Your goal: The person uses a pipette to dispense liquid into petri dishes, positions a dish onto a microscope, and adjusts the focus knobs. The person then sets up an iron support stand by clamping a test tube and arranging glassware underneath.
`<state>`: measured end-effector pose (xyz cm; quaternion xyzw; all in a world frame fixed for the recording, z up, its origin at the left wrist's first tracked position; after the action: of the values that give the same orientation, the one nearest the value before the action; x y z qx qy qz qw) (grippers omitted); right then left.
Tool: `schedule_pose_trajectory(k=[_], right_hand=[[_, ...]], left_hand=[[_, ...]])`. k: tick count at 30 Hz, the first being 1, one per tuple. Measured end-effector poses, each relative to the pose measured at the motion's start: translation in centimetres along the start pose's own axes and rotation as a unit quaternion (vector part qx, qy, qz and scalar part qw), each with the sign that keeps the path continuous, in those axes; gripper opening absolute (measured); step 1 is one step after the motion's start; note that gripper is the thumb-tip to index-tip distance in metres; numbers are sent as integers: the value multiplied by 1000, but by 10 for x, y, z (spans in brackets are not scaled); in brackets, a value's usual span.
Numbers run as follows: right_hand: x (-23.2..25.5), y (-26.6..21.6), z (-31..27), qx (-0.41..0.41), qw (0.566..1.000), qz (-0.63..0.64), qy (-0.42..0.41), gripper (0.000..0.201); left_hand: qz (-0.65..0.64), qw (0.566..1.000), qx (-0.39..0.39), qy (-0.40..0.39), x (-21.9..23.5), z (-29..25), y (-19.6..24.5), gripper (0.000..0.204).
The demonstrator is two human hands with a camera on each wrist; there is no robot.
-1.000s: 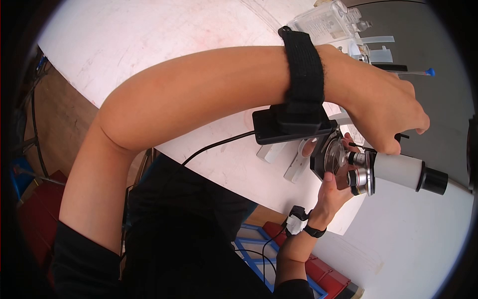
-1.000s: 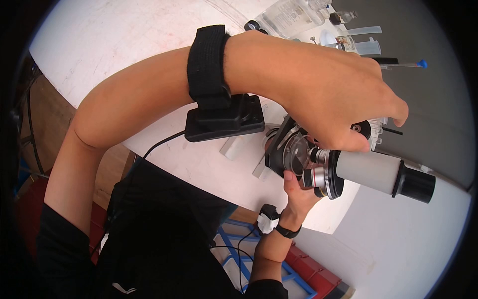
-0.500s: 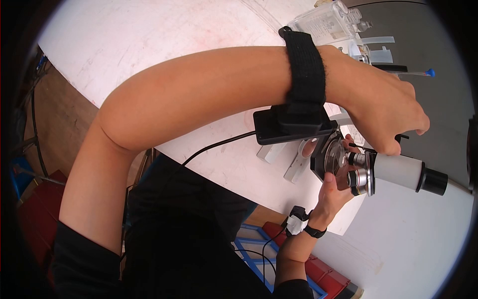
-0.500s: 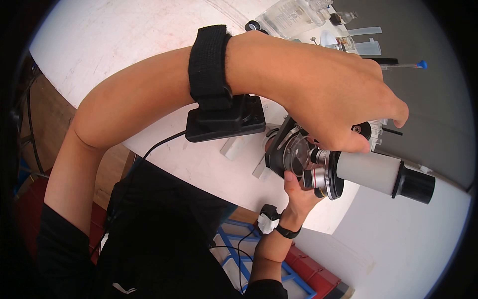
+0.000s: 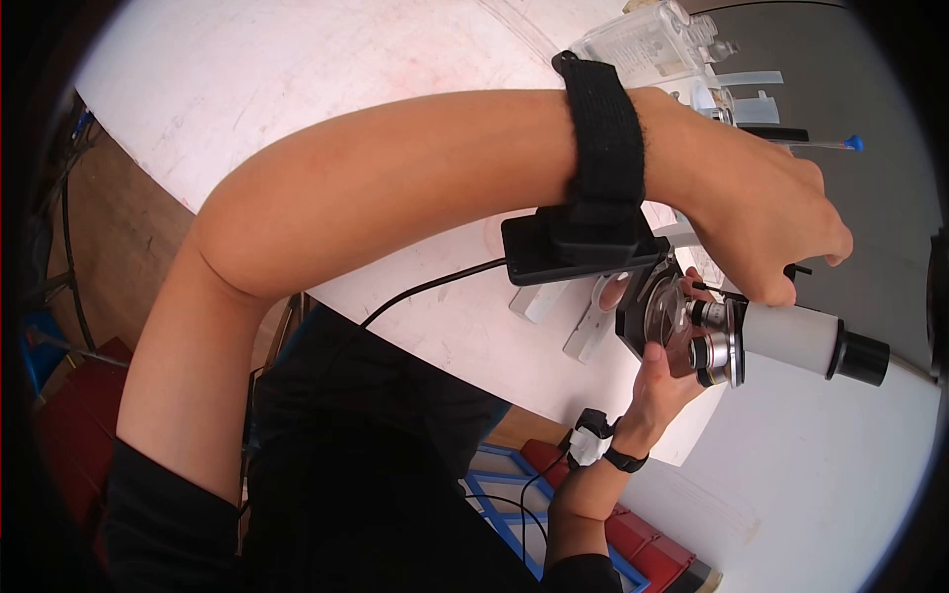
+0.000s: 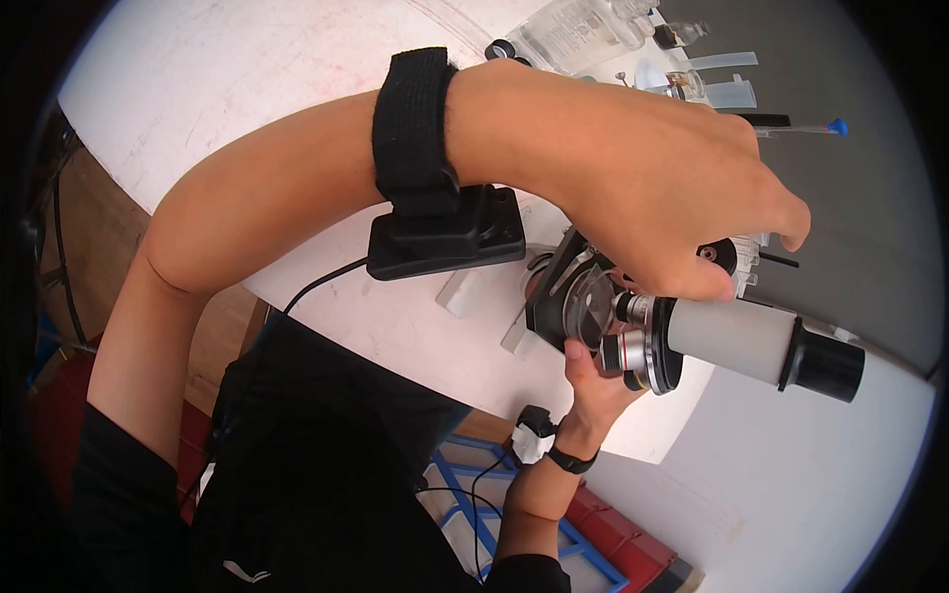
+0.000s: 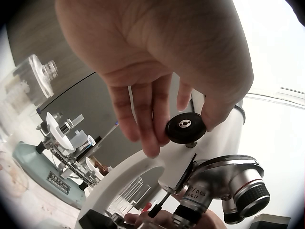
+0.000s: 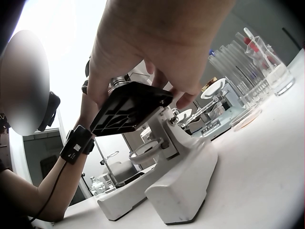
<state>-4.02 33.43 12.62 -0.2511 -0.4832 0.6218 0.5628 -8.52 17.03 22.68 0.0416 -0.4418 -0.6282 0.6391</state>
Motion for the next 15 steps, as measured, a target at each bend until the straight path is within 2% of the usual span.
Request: schedule_pose_trajectory(k=[15], right_hand=[[4, 8, -5, -43, 999, -6, -10, 84]], left_hand=[[27, 999, -23, 15, -1, 2, 9, 52]])
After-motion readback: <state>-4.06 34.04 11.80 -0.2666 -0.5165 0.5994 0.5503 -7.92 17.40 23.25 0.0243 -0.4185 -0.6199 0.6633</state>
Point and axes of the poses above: each hand's wrist, its own z-axis towards the middle knuckle, its own x-axis out of the back of the hand, y = z × x, the point moved 8 cm from there along z, towards the middle knuckle, and after that the axes turned 1 degree about -z, right-handed, at the moved point
